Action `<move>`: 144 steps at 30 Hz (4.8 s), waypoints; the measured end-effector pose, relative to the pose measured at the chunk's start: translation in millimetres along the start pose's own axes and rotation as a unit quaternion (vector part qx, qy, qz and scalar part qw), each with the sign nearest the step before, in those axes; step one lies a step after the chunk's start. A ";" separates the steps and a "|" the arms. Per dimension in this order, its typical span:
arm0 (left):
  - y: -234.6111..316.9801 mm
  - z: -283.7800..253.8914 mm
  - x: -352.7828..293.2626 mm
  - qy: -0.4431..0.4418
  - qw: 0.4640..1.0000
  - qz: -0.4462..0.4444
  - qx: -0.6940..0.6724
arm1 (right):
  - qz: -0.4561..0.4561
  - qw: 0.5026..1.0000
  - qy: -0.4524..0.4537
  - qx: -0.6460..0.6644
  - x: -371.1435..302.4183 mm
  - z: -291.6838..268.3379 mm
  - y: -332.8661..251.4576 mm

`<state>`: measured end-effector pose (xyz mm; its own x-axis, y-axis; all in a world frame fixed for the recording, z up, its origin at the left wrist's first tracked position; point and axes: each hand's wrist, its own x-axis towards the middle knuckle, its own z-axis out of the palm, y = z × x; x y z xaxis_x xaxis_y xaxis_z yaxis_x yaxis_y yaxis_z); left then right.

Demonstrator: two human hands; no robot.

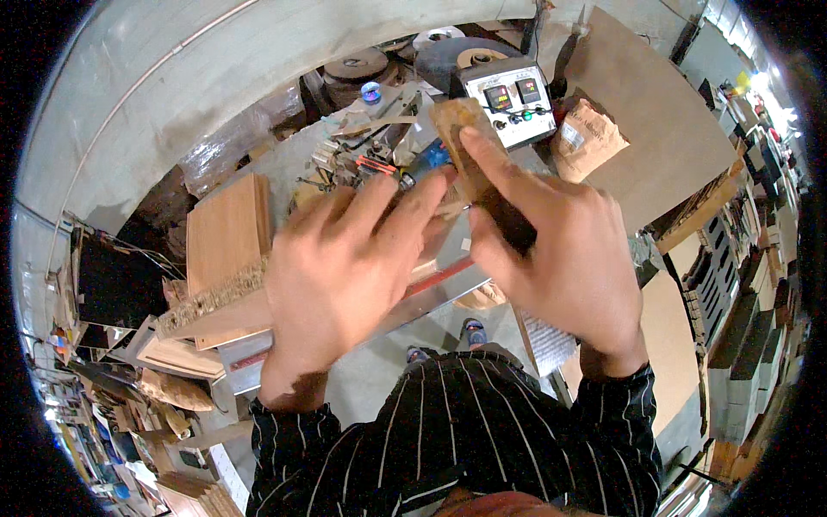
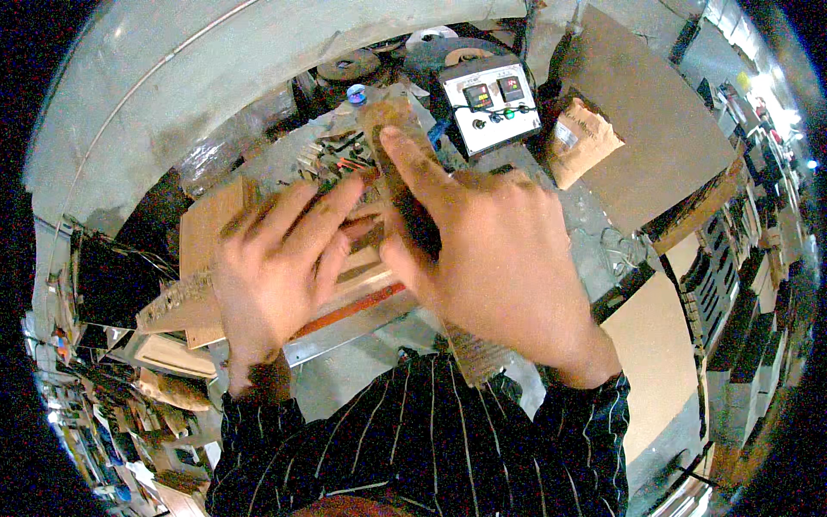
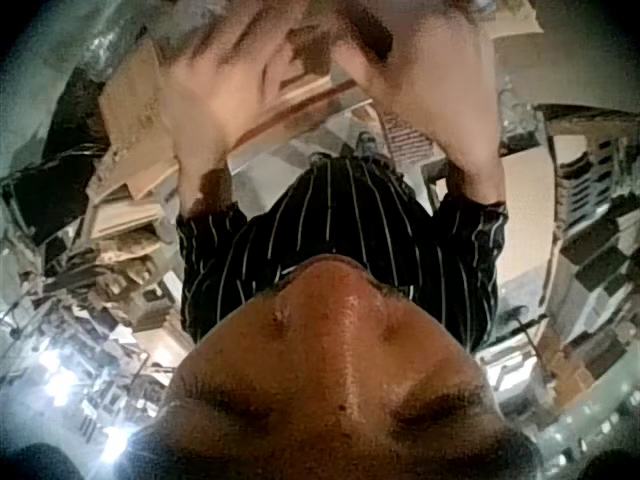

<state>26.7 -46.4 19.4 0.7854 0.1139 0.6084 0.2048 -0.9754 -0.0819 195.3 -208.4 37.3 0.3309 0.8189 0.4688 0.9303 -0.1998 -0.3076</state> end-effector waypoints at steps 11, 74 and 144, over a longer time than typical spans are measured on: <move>-2.6 3.2 -1.5 0.017 1.000 -0.012 -0.014 | 0.007 1.000 0.006 -0.011 -6.3 3.3 -13.4; -7.6 1.8 3.0 0.008 0.999 -0.033 -0.025 | 0.006 0.999 -0.051 -0.003 23.2 -7.3 -15.3; -6.7 -1.1 5.1 -0.015 0.997 -0.072 -0.026 | 0.002 1.000 -0.008 -0.019 23.0 -1.3 -14.6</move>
<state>28.7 -39.6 23.9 0.7678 0.2579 0.5865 0.2868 -0.9569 0.0452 189.6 -187.4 53.7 0.3318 0.8262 0.4552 0.9346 -0.2222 -0.2778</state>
